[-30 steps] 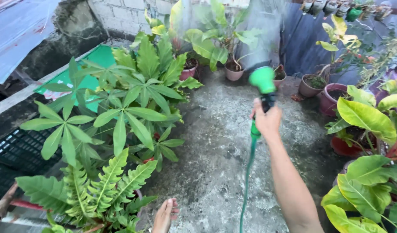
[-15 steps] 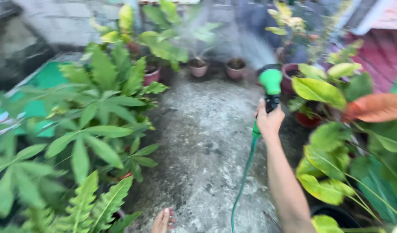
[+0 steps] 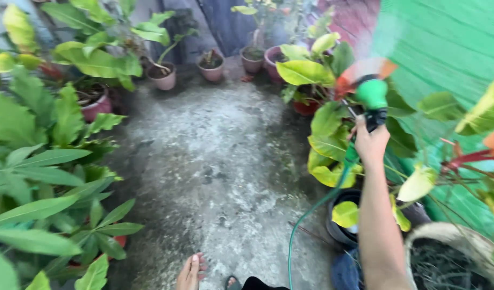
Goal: Watering various potted plants on a balcony using a hose with a spray nozzle.
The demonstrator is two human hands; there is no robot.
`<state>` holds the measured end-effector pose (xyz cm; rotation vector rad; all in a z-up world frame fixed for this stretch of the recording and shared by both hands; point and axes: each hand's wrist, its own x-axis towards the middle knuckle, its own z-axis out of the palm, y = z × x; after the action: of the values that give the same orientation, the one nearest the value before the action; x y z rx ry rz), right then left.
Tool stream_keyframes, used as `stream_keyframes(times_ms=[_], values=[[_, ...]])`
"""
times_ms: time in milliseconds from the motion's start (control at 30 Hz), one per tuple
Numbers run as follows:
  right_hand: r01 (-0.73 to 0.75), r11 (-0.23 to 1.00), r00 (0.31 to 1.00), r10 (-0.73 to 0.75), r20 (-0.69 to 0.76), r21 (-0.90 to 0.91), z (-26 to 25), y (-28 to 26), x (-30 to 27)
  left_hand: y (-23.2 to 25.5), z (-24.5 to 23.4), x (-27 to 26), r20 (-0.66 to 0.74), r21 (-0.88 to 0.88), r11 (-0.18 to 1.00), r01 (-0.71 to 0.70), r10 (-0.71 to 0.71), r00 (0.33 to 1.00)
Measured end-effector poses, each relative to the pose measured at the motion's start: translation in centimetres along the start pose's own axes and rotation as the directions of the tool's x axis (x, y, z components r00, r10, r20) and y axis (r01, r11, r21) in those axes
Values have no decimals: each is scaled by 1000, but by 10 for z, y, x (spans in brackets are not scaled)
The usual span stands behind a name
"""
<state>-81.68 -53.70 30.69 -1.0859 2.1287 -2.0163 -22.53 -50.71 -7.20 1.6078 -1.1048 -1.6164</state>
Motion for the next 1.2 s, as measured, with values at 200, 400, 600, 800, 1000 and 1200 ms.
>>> stream_keyframes(times_ms=[200, 400, 600, 800, 1000, 1200], values=[[-44, 999, 999, 44, -14, -17, -81, 5, -12, 13, 51, -8, 150, 40, 998, -47, 40, 988], [-28, 998, 999, 26, -22, -62, -141, 10, -22, 36, 94, -41, 239, 126, 982, -138, 105, 965], [-107, 992, 994, 108, 18, -62, -206, 15, -53, 23, 107, -63, 274, 170, 976, -137, 86, 958], [-87, 991, 996, 87, -4, -104, -278, 21, -127, 9, 93, -87, 267, 166, 977, -132, 84, 960], [-171, 969, 980, 149, -130, -177, -333, -17, -225, 34, 67, -127, 363, 279, 927, -250, 140, 921], [-192, 965, 968, 157, -193, -178, -390, -62, -330, -18, 24, -175, 405, 329, 906, -265, 118, 907]])
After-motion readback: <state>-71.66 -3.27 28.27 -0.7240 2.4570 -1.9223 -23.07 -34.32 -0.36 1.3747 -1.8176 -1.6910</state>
